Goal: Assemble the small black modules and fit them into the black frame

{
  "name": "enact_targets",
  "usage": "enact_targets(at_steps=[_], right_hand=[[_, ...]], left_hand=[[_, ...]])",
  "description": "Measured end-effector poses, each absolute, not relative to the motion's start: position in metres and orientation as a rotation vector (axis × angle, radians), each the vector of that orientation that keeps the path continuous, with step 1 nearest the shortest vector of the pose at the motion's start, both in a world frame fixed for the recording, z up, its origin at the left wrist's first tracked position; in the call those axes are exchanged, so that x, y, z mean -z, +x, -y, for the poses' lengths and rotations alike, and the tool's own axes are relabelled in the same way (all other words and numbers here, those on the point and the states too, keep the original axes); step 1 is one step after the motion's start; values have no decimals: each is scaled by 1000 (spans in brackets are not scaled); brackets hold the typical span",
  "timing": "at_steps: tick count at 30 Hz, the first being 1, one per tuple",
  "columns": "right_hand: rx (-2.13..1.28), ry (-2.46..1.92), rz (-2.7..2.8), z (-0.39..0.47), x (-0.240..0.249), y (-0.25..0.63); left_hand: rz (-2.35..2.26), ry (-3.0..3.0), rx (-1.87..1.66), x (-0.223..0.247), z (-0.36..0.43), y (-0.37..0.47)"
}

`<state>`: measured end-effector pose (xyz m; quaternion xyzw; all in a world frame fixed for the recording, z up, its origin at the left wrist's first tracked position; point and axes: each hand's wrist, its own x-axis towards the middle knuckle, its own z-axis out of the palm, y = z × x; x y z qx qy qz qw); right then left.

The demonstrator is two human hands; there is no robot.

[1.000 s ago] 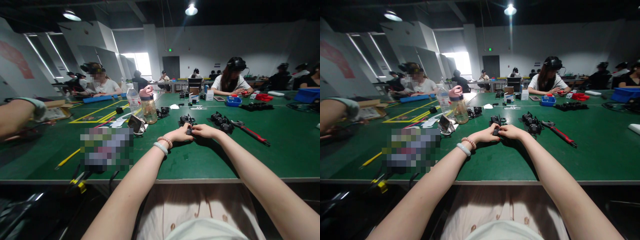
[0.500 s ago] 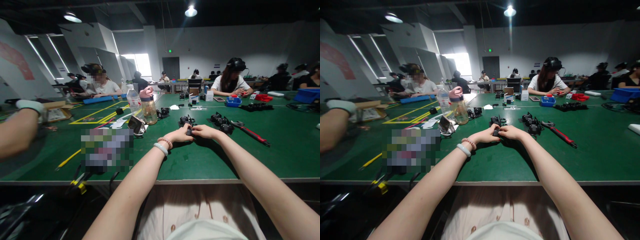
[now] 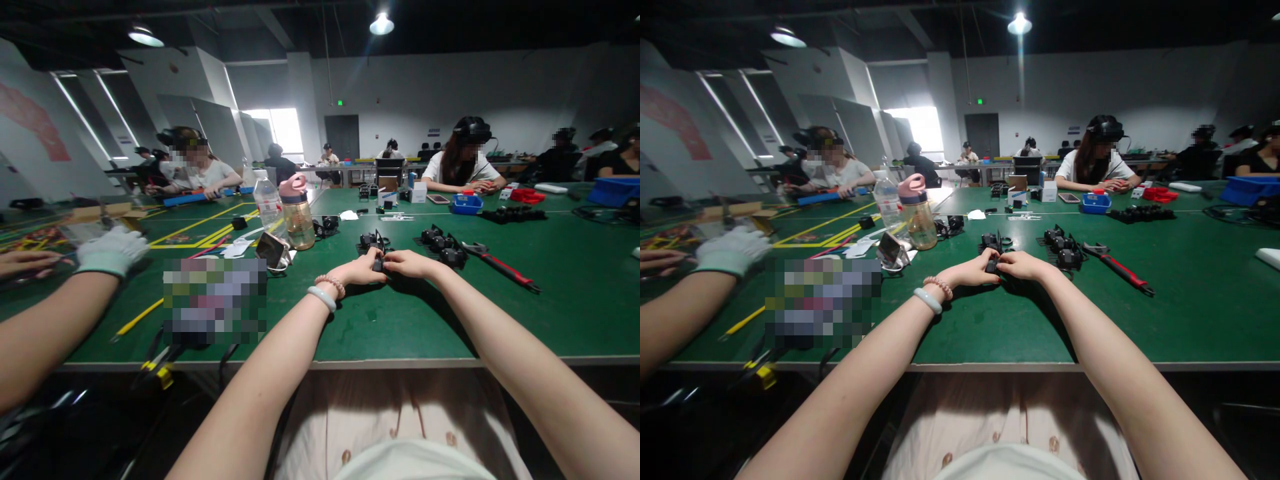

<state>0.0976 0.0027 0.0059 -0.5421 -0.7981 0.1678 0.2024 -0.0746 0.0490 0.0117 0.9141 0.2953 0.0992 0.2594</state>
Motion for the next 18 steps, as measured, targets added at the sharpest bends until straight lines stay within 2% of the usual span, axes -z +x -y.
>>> enact_targets(at_steps=[10, 13, 18], right_hand=[[-408, -1521, 2259, -3, -7, 98], [-215, -1493, 2258, -1, -12, 98], [292, -1422, 2036, 7, -37, 114]], left_hand=[[-816, 2497, -251, -11, -50, -74], [-819, 2500, -275, -8, -52, -73], [-839, 2509, -260, -8, -53, -75]])
